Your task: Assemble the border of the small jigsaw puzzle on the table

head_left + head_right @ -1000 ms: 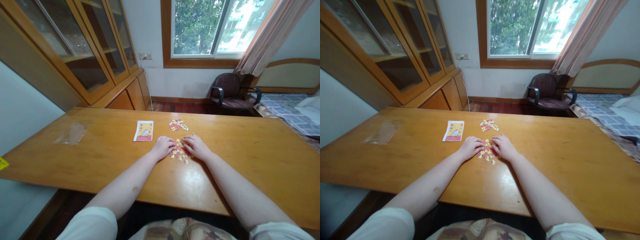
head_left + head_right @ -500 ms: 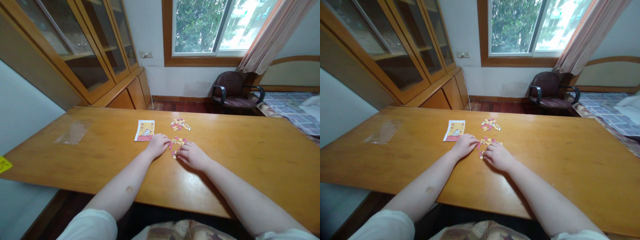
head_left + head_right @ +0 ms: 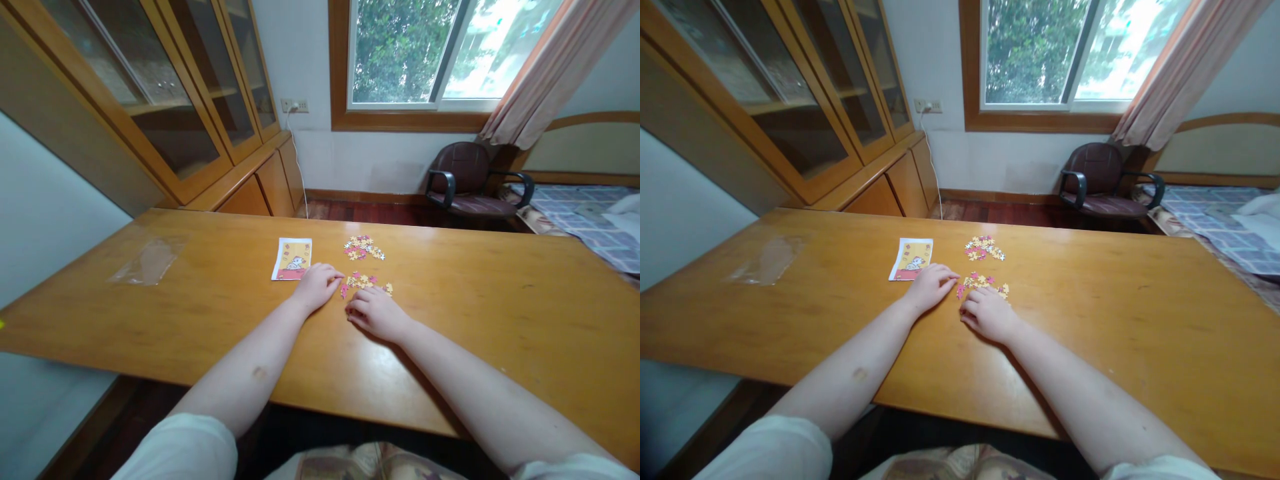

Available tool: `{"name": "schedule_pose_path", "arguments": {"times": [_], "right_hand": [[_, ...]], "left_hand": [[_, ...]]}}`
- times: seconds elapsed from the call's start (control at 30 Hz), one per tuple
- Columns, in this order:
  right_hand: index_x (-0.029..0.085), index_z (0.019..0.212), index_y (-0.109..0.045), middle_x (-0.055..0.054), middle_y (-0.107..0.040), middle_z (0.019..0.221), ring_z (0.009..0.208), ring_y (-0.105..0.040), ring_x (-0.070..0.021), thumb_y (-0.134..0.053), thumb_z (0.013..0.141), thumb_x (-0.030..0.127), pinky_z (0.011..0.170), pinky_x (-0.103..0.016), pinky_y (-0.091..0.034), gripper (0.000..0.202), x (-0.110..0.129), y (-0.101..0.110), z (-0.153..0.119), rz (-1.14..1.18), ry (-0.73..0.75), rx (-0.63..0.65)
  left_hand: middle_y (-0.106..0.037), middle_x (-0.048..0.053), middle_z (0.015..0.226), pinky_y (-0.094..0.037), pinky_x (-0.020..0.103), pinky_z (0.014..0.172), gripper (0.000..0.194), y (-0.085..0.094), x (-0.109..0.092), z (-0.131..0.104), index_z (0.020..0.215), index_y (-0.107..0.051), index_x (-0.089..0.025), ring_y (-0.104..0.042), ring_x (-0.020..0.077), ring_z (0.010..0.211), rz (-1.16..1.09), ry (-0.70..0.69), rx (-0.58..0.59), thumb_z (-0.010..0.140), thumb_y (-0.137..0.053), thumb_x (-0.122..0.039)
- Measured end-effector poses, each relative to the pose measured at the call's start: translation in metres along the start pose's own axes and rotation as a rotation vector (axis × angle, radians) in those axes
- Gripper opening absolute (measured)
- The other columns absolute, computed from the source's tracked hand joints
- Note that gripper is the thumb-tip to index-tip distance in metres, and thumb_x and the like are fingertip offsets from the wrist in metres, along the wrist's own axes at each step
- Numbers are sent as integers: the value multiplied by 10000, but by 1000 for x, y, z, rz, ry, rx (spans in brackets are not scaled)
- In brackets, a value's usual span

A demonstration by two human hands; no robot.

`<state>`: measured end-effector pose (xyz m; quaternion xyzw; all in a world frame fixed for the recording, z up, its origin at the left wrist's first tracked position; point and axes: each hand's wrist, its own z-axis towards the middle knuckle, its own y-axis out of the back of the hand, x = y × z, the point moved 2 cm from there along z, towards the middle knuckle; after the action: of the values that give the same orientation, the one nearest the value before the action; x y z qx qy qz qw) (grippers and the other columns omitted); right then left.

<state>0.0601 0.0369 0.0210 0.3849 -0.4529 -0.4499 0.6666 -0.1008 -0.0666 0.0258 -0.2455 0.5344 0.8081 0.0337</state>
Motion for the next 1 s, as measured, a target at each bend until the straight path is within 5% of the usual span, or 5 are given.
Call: {"name": "schedule_pose_path", "arguments": {"times": [0.17, 0.27, 0.47, 0.73, 1.0], "right_hand": [[190, 903, -674, -63, -684, 853, 815, -589, -181, -554, 857, 285, 791, -312, -413, 160, -9, 7, -4, 48, 11, -28], [174, 912, -678, -83, -687, 866, 824, -607, -189, -532, 864, 317, 809, -317, -429, 209, -38, 31, -15, 41, -149, -104], [200, 796, -693, -56, -679, 842, 768, -612, -177, -583, 784, 318, 727, -278, -459, 161, -91, 79, -44, 143, -348, 74], [207, 813, -740, -67, -682, 876, 775, -621, -182, -603, 768, 325, 715, -270, -458, 187, -98, 64, -44, 61, -374, 234], [220, 869, -760, -55, -702, 871, 771, -626, -180, -607, 791, 376, 728, -279, -473, 231, -109, 62, -47, 164, -448, 205]], "left_hand": [[-696, 35, 894, -446, 335, 814, 205, 2, 0, 1, 915, -720, -208, -593, 183, 863, -21, 6, 7, 872, -525, -256], [-696, 37, 896, -452, 335, 811, 207, 3, -1, 0, 917, -721, -212, -595, 184, 866, -31, 9, 34, 871, -525, -260], [-695, 37, 907, -451, 349, 824, 220, 1, -1, 0, 924, -723, -225, -591, 192, 880, -39, 7, 73, 877, -517, -285], [-691, 40, 909, -441, 348, 819, 228, 5, -3, -1, 934, -723, -226, -584, 188, 870, -35, 3, 72, 884, -508, -281], [-649, 61, 940, -362, 380, 865, 263, -6, -64, -22, 1059, -688, -294, -535, 194, 890, 111, -472, 293, 903, -476, -290]]}}
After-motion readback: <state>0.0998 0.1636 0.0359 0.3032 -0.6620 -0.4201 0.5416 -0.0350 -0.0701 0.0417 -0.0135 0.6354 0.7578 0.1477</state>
